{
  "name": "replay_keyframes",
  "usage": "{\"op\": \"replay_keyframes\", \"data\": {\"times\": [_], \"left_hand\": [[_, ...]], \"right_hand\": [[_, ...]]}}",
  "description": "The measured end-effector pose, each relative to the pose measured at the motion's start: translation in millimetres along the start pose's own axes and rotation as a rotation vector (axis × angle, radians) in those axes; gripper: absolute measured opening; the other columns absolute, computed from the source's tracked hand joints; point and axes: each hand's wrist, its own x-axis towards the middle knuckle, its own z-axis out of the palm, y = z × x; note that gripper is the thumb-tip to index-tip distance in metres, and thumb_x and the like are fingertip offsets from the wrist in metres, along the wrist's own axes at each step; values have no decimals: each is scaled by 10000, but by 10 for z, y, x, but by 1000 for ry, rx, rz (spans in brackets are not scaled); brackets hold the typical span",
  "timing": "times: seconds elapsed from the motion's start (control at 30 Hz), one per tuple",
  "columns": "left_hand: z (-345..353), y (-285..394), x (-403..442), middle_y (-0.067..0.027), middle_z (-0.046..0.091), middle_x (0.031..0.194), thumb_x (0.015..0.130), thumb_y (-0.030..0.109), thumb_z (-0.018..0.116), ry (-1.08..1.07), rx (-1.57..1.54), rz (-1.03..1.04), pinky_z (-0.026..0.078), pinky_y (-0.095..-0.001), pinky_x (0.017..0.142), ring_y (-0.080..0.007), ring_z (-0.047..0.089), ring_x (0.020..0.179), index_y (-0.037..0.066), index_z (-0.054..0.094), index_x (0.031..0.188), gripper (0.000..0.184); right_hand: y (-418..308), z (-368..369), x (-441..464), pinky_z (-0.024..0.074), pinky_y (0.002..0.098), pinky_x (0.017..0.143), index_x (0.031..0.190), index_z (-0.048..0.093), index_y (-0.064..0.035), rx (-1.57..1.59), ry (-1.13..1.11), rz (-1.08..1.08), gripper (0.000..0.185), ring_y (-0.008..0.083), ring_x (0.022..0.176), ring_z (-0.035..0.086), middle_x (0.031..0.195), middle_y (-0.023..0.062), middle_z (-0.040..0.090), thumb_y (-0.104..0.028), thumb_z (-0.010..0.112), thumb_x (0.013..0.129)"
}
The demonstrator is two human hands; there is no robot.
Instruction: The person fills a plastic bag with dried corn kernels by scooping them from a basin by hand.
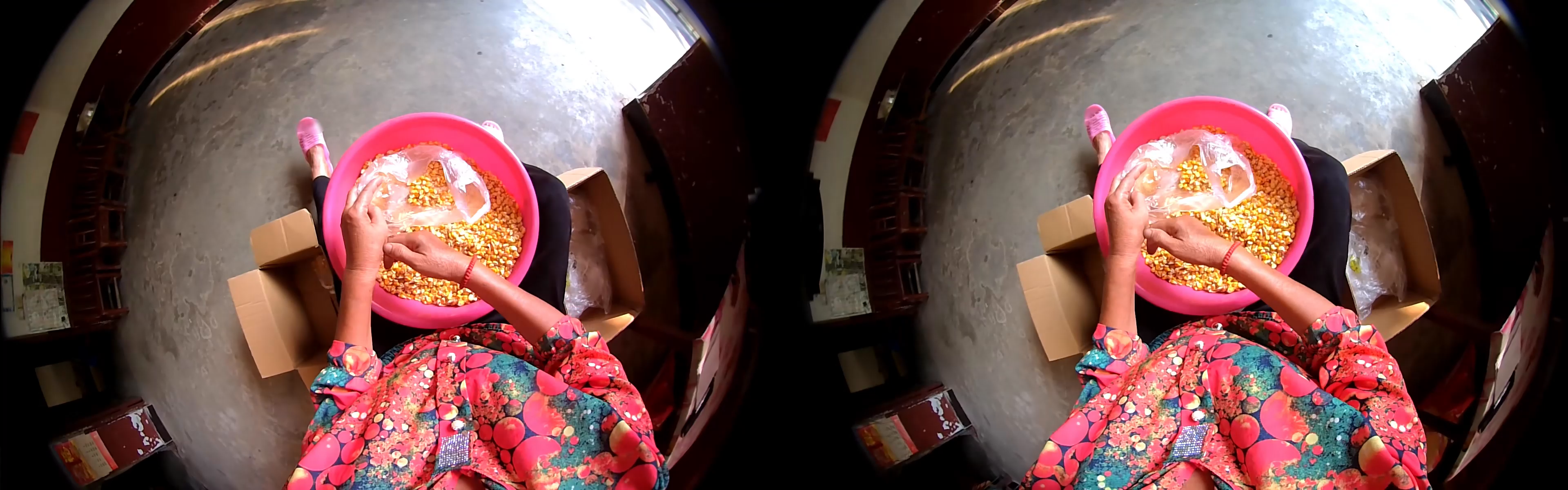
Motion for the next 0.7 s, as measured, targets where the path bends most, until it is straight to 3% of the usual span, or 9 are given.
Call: {"op": "replay_keyframes", "data": {"times": [0.03, 0.1, 0.13, 0.3, 0.43, 0.47, 0.5, 0.6, 0.7], "left_hand": [[-27, -15, -6, -183, 567, 1046, 703, -100, 383, 17, -1, 14, 450, -368, 857, -326, 546, 1001, -6, 580, 1055, 414], [-73, -41, -39, -173, 558, 1069, 710, -98, 392, 23, -40, -6, 450, -360, 864, -311, 540, 1023, -5, 573, 1062, 407], [-95, -34, -50, -171, 549, 1087, 717, -93, 403, 9, -58, -24, 451, -358, 861, -308, 535, 1033, -2, 566, 1072, 401], [-90, 31, -88, -188, 517, 1142, 760, -12, 533, -23, -78, 21, 413, -372, 915, -331, 486, 1098, 21, 547, 1118, 360], [-47, 71, -135, -199, 427, 1260, 756, 28, 593, 13, -140, 40, 368, -383, 961, -337, 427, 1161, 46, 348, 1304, 600], [-21, 14, -161, -219, 368, 1302, 749, 32, 617, 25, -107, 59, 357, -383, 978, -332, 394, 1196, 41, 213, 1358, 731], [5, 0, -180, -219, 368, 1302, 749, 32, 617, 24, -104, 59, 357, -383, 978, -332, 394, 1196, 41, 213, 1358, 731], [47, -48, -231, -239, 324, 1314, 750, 34, 654, 113, -502, -115, 349, -357, 990, -298, 356, 1223, 23, 130, 1373, 814], [129, -172, -292, -189, 434, 1240, 768, 64, 657, 191, -646, -204, 396, -337, 936, -247, 450, 1136, -12, 266, 1324, 684]], "right_hand": [[28, 24, 26, 454, 353, 758, 839, 619, -31, -69, -35, 54, 240, 247, 781, 603, 798, 122, 625, -244, 509, 836], [184, 135, 74, 437, 379, 764, 792, 617, -55, -412, 36, -301, 159, 282, 816, 570, 798, 121, 589, -205, 574, 761], [250, 193, 114, 424, 397, 762, 749, 608, -77, -477, 30, -343, 110, 301, 826, 542, 799, 115, 557, -174, 610, 696], [495, 458, 174, 363, 405, 857, 969, 580, -88, -802, 61, -506, 275, 278, 965, 492, 979, 103, 542, -191, 580, 714], [633, 474, 160, 363, 395, 851, 948, 570, -73, -835, 113, -659, 235, 270, 948, 487, 973, 111, 529, -193, 534, 749], [630, 464, 131, 363, 395, 851, 948, 570, -73, -830, 113, -659, 235, 270, 948, 487, 973, 111, 529, -193, 534, 749], [612, 430, 94, 370, 394, 835, 908, 564, -75, -841, 31, -641, 198, 264, 928, 490, 944, 105, 528, -199, 524, 759], [536, 319, 3, 386, 387, 795, 836, 546, -77, -872, -133, -566, 152, 251, 886, 498, 879, 92, 521, -211, 509, 775], [585, 290, -17, 427, 363, 702, 803, 537, -75, -910, -221, -527, 153, 240, 833, 517, 807, 76, 510, -223, 508, 777]]}}
